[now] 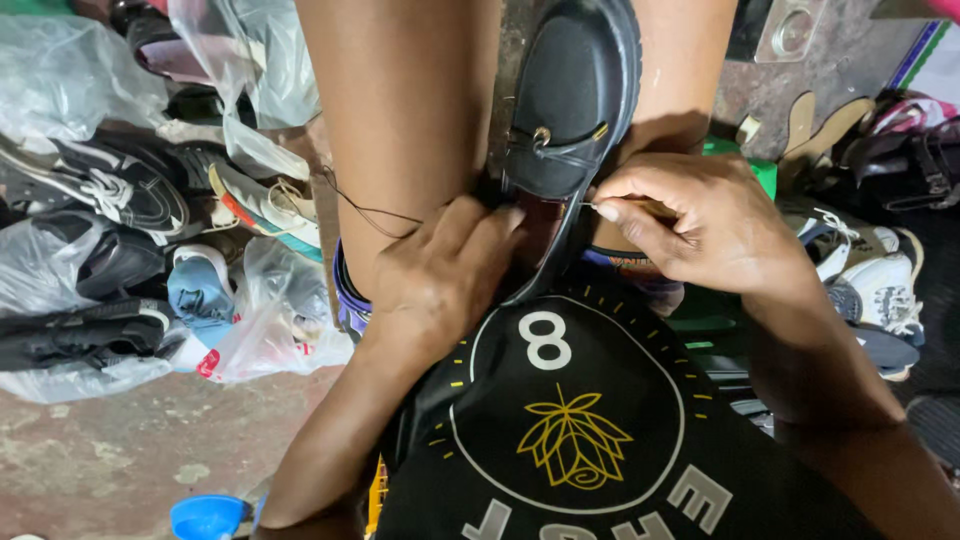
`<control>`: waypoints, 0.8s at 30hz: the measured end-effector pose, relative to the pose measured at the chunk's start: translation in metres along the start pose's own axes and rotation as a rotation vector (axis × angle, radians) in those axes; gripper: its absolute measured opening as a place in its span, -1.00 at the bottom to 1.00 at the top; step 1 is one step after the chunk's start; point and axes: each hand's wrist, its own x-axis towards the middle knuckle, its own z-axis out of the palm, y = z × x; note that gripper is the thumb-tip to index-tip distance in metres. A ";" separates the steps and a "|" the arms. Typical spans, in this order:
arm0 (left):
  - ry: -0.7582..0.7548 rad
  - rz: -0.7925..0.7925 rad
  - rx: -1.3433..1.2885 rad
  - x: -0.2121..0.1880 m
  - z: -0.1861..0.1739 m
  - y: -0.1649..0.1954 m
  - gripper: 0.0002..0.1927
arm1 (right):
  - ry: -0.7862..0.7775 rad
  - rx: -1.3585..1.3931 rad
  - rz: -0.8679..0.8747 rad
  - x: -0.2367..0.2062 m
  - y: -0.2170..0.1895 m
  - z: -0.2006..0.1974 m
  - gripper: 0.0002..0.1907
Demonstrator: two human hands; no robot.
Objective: The person sits on the floor of a shoe repair area with a black shoe held between their legs and hand-stitches the shoe's upper to the sole using a needle and thread, pulling stitches tight one after another. They briefly use a yellow-handled awl to work the leather before resuming sewing.
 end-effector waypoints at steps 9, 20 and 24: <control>0.015 -0.067 -0.144 -0.006 -0.014 -0.001 -0.86 | 0.005 -0.066 -0.058 0.004 0.002 0.002 -0.85; 0.181 -0.275 -0.411 0.005 0.009 0.008 -0.93 | 0.083 -0.040 -0.105 0.008 -0.009 0.009 -0.88; 0.075 -0.262 -0.152 0.007 0.020 0.011 -0.82 | 0.102 -0.059 -0.120 0.007 -0.010 0.011 -0.89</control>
